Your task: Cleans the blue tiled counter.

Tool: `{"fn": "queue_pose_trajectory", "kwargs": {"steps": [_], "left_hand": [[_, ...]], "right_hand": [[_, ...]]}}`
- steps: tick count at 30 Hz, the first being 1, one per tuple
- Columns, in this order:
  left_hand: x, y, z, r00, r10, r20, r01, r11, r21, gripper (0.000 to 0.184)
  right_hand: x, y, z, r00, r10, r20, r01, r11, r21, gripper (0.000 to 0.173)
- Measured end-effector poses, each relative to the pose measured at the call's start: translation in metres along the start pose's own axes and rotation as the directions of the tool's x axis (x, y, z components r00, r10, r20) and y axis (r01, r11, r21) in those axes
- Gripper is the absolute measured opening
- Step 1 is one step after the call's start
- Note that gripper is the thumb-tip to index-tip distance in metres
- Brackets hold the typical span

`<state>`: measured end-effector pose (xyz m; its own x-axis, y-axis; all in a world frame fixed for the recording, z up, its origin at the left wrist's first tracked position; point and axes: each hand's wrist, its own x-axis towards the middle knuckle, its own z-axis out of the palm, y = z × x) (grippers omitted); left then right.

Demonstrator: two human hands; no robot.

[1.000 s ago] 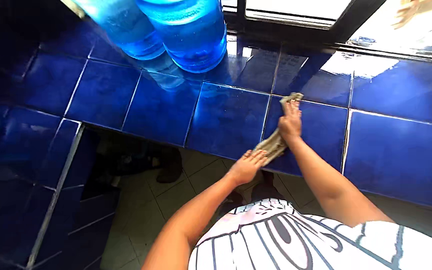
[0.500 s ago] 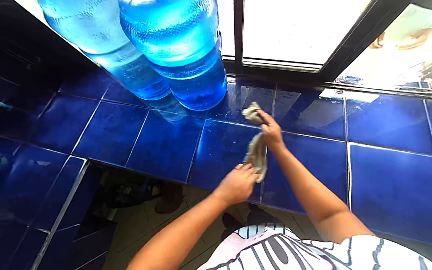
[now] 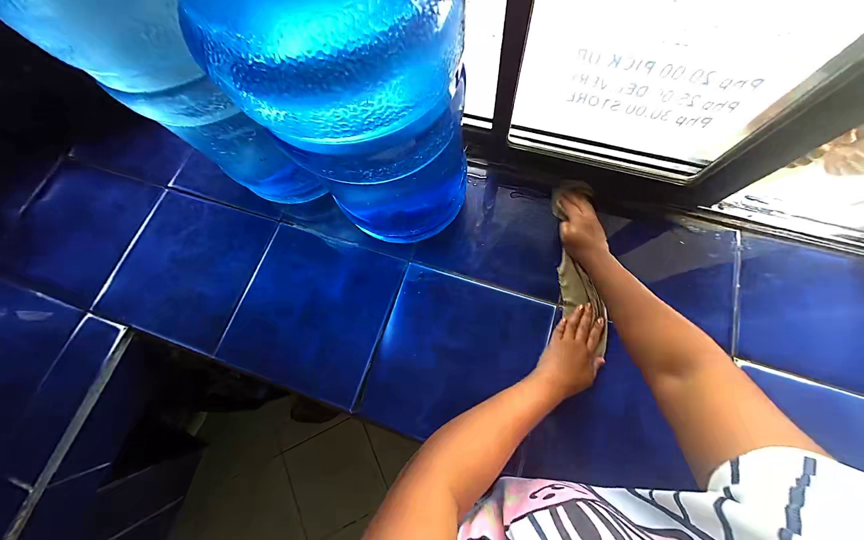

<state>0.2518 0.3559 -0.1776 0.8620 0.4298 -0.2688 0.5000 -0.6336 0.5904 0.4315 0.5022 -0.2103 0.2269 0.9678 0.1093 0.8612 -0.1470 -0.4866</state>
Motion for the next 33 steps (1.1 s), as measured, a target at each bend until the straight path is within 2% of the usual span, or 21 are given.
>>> {"fn": "queue_pose_trajectory", "kwargs": {"steps": [2,4,7,10,14,18,22,24,28,33], "left_hand": [[0.007,-0.018,-0.022,0.994,-0.111,-0.02,0.111,0.994,0.01,0.064],[0.008,-0.034,-0.036,0.98,-0.193,-0.038,0.194,0.981,0.026,0.062],[0.004,-0.05,-0.043,0.972,-0.218,-0.085,0.221,0.975,0.029,0.055],[-0.022,-0.046,-0.03,0.984,-0.174,-0.039,0.175,0.984,0.026,0.056],[-0.091,-0.032,-0.008,0.991,-0.132,0.024,0.133,0.99,-0.041,0.056],[-0.154,-0.055,-0.012,0.991,-0.119,0.061,0.121,0.992,-0.034,0.057],[-0.219,-0.098,-0.025,0.995,-0.076,0.064,0.076,0.997,-0.005,0.059],[-0.257,-0.126,-0.031,0.997,-0.036,0.061,0.035,0.999,0.018,0.06],[-0.329,-0.198,-0.068,0.997,-0.022,0.078,0.015,0.996,0.087,0.06],[-0.402,-0.292,-0.126,0.998,-0.055,-0.039,0.06,0.988,0.144,0.055]], "right_hand": [[0.043,-0.033,0.023,0.99,-0.132,0.04,0.131,0.991,0.037,0.048],[0.072,-0.065,0.04,0.971,-0.205,0.127,0.196,0.978,0.074,0.051],[0.091,-0.087,0.055,0.917,-0.348,0.196,0.328,0.936,0.13,0.052],[0.058,-0.094,0.053,0.856,-0.468,0.22,0.432,0.881,0.192,0.05],[-0.011,-0.121,0.058,0.808,-0.53,0.257,0.48,0.845,0.236,0.051],[-0.036,-0.15,0.075,0.868,-0.438,0.233,0.408,0.898,0.165,0.05],[-0.056,-0.195,0.087,0.949,-0.225,0.219,0.214,0.974,0.074,0.051],[-0.07,-0.227,0.099,0.963,-0.157,0.218,0.153,0.988,0.034,0.051],[-0.079,-0.302,0.134,0.993,-0.051,0.103,0.052,0.999,-0.003,0.05],[-0.052,-0.404,0.188,0.989,-0.126,0.073,0.125,0.992,0.008,0.048]]}}
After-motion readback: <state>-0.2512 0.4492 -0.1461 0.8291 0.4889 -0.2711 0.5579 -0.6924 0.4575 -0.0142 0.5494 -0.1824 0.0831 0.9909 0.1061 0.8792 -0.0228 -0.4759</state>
